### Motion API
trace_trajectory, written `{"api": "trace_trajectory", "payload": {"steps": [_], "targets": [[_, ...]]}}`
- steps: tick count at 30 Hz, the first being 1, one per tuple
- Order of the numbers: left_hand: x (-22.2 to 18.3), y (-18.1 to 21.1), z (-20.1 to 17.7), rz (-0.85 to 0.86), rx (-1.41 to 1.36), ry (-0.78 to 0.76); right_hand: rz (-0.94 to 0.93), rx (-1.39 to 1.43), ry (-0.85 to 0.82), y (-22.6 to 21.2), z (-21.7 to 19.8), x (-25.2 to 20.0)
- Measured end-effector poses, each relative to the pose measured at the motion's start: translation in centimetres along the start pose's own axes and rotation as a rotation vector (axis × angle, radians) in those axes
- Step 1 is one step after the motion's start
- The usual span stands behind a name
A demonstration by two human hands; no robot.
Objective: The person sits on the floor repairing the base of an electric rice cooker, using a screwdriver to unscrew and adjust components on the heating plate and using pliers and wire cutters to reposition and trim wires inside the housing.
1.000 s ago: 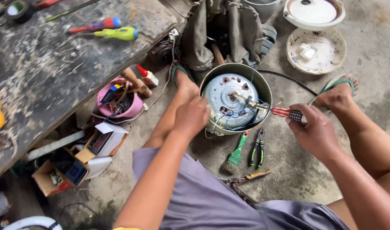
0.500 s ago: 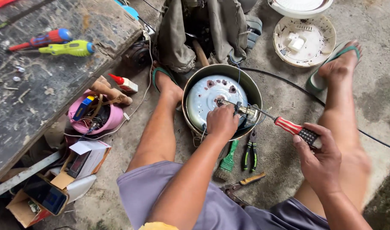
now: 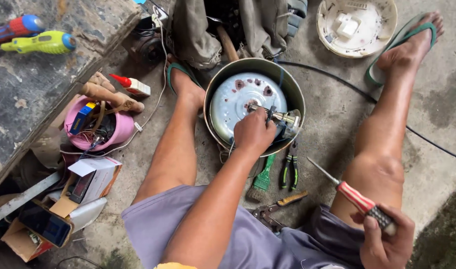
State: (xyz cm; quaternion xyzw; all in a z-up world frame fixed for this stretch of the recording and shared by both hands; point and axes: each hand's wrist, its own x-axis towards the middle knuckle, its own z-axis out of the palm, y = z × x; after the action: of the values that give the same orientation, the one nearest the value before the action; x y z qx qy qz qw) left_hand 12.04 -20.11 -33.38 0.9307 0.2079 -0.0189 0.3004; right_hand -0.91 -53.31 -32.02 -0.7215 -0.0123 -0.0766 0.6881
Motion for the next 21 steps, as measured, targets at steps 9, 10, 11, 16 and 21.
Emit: {"api": "trace_trajectory", "payload": {"steps": [9,10,11,16,21], "targets": [[0.3,-0.1,-0.3,0.009,0.030,-0.019,0.119,-0.779,-0.269,-0.7,6.8,9.6],[0.0,-0.1,-0.4,-0.001,0.027,-0.026,0.126,-0.784,-0.278,2.4,6.8,9.7],[-0.3,0.0,-0.4,0.022,0.011,-0.012,0.242,-0.714,-0.360,5.6,6.7,9.7],[-0.1,0.5,-1.0,0.074,-0.002,-0.012,0.509,-0.458,-0.537,7.2,7.4,9.4],[-0.1,0.0,-0.8,0.048,0.003,-0.042,-0.237,-1.015,-0.714,0.7,-0.2,7.0]]}}
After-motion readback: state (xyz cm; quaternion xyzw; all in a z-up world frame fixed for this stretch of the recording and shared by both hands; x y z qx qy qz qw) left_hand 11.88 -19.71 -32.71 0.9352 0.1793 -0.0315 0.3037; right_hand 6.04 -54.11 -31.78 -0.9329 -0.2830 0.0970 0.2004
